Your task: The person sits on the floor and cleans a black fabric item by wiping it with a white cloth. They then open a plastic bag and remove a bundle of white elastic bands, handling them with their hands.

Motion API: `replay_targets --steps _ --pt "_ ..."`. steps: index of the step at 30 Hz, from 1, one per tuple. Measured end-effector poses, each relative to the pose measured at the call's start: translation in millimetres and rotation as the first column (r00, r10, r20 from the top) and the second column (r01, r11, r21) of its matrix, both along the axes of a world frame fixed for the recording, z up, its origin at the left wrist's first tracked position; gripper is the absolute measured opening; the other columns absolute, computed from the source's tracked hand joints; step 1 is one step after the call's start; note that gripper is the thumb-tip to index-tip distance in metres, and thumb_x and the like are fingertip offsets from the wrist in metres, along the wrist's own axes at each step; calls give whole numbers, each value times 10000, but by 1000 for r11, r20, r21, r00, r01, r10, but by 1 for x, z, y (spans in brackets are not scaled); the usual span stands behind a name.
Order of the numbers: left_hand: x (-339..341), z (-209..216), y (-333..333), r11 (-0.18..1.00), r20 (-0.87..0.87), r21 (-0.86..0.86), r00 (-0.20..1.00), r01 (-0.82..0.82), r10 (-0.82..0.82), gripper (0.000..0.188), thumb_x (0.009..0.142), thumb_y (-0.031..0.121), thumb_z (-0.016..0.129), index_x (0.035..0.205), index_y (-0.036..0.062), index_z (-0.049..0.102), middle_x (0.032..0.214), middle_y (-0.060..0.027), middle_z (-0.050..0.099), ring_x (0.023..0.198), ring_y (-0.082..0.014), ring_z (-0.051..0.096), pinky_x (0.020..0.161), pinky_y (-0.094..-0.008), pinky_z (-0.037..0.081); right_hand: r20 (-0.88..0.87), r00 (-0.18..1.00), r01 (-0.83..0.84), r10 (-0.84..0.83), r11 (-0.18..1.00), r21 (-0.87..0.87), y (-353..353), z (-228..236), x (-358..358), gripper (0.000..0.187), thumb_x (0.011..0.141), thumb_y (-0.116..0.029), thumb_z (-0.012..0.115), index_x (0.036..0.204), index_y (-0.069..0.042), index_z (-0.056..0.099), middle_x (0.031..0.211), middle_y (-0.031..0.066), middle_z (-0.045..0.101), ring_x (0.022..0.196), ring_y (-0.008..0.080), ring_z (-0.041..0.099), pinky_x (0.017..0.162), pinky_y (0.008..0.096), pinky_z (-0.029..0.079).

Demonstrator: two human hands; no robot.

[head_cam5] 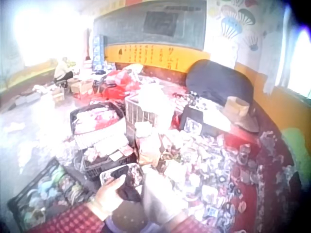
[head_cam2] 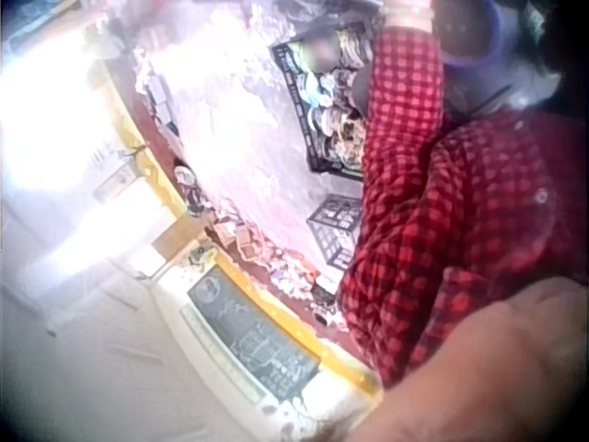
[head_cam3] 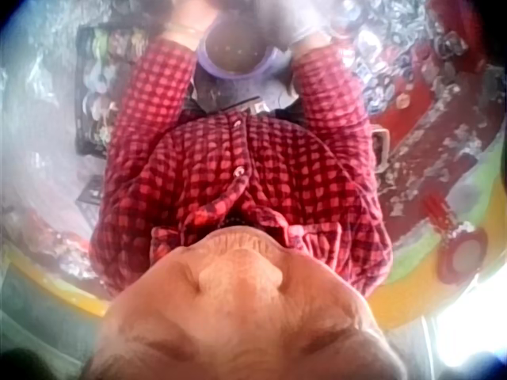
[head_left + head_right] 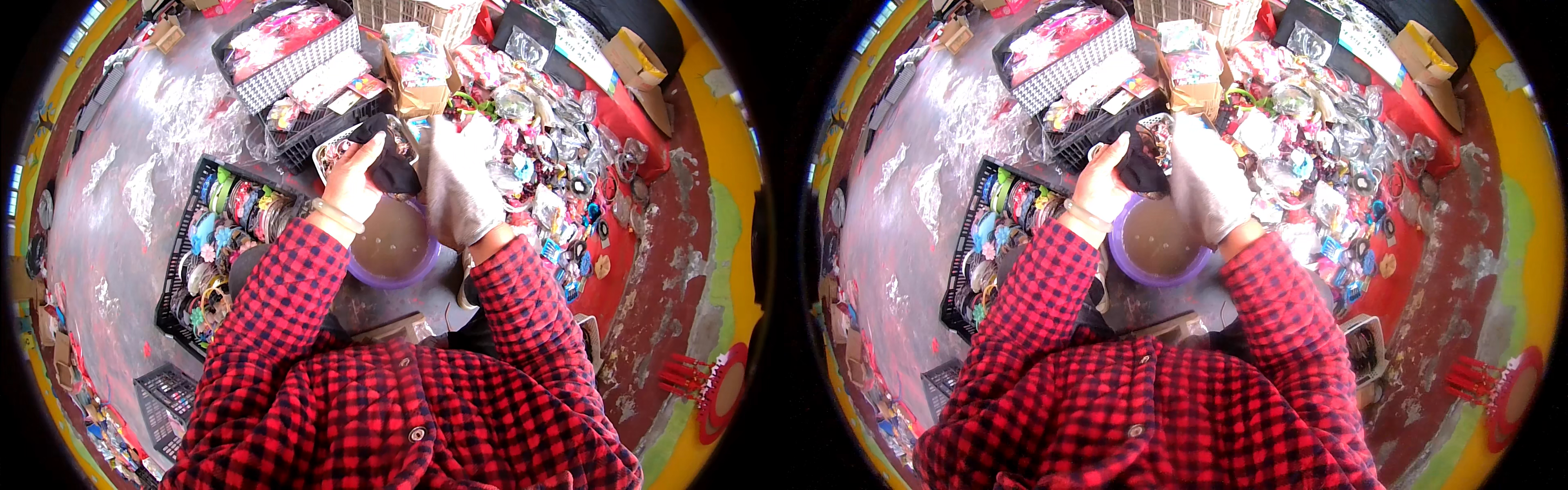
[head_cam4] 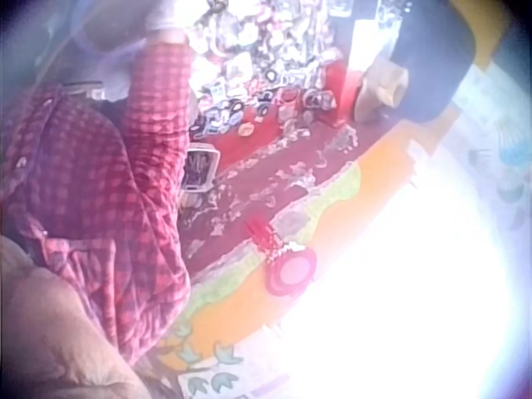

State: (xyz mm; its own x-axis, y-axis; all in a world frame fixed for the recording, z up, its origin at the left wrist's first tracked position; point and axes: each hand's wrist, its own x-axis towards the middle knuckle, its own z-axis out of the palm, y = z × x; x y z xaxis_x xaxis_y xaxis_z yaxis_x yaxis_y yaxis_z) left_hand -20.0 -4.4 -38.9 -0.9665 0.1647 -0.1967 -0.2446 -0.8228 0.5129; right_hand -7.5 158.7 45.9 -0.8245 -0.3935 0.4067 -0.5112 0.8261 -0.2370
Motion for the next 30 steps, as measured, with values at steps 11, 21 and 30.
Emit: replay_targets --steps 11,21,30 --pt "12 6 18 991 -57 -129 998 34 -41 219 917 108 508 1097 -12 540 1083 -126 601 1018 -218 581 879 -332 469 25 969 -245 248 966 -80 -9 -40 1 300 694 -43 547 976 39 486 890 203 560 853 365 557 760 397 453" --pt "7 -3 14 998 -37 -41 998 45 -47 209 920 113 508 1097 8 539 1082 -113 599 1024 -216 575 890 -335 465 49 930 -339 363 903 -264 -5 -41 -4 269 732 -48 509 998 -8 503 922 205 563 897 374 555 770 408 452" --pt "13 -11 28 998 73 24 996 56 -57 196 908 73 523 1093 11 545 1091 -117 596 1023 -222 569 909 -360 459 109 993 62 -38 971 -230 -16 -70 7 390 783 -87 511 1150 37 463 754 178 613 689 345 615 608 412 478"
